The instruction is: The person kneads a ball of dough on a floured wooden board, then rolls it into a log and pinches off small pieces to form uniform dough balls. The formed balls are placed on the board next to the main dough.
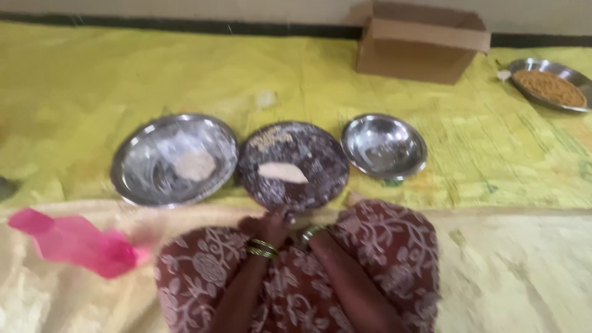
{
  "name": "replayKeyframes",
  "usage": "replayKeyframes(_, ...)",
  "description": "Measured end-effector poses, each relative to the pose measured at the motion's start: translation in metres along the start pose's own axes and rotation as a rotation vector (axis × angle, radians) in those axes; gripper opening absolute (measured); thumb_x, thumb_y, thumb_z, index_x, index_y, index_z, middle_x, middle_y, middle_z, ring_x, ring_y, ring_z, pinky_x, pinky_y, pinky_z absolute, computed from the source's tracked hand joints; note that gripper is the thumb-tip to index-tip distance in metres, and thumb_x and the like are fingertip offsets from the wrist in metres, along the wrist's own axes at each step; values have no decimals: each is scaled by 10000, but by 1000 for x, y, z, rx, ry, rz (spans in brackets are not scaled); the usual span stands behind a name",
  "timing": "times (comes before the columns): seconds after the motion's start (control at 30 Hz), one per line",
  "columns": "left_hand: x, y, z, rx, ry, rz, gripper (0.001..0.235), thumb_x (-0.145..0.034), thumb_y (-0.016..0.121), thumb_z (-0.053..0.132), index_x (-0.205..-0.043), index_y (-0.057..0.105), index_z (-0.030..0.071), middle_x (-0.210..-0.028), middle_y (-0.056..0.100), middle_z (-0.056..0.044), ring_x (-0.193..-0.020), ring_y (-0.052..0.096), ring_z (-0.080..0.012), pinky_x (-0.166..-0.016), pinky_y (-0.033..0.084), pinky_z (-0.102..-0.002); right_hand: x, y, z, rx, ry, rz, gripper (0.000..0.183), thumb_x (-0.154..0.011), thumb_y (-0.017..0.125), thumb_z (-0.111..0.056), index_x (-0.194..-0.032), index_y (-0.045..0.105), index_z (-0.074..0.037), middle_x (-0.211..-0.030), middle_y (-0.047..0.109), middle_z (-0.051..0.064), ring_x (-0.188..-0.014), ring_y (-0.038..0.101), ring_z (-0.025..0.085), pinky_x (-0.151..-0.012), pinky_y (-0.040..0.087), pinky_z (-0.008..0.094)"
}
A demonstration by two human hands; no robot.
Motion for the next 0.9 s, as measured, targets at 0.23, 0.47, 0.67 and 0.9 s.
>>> replayKeyframes(0.23,-35,-7,79,93,235,186,207,-912,682,75,-1118,691,55,-1085,710,-201,-914,682,-391,-795,535,-491,47,19,16,-60,22,-68,285,-925,604,-294,-1134,724,-142,-1025,753,109,-830,719,209,-701,615,365)
replayKeyframes(0.47,-68,56,60,331,7,-10,418,-881,687,72,-1298,688,98,-930,741,-175,-813,723,-273,-751,560,-391,107,14,56,-68,98,-122,320,-961,581,-326,-1160,715,-115,-1023,755,107,-834,717,181,-709,617,346)
replayKeyframes(0.67,-89,113,-36,805,-226,-163,185,-913,724,88,-1084,757,27,-925,767,-32,-799,678,-72,-703,561,-260,67,-13,34,-488,222,9,356,-992,562,-354,-1182,708,-91,-1021,757,105,-837,715,157,-717,618,329)
replayKeyframes(0.9,-92,127,-116,671,-462,-44,169,-896,749,99,-1056,763,46,-866,741,-52,-734,640,-106,-630,521,-293,45,-67,7,-1132,307,277,402,-1028,539,-386,-1209,699,-64,-1019,759,103,-841,713,128,-726,619,310)
Point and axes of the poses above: each hand's wrist, its own x-axis away from the middle knuckle, its own y-axis out of the palm, z = x × y, the point moved 1 cm from there along -x, towards the middle knuckle
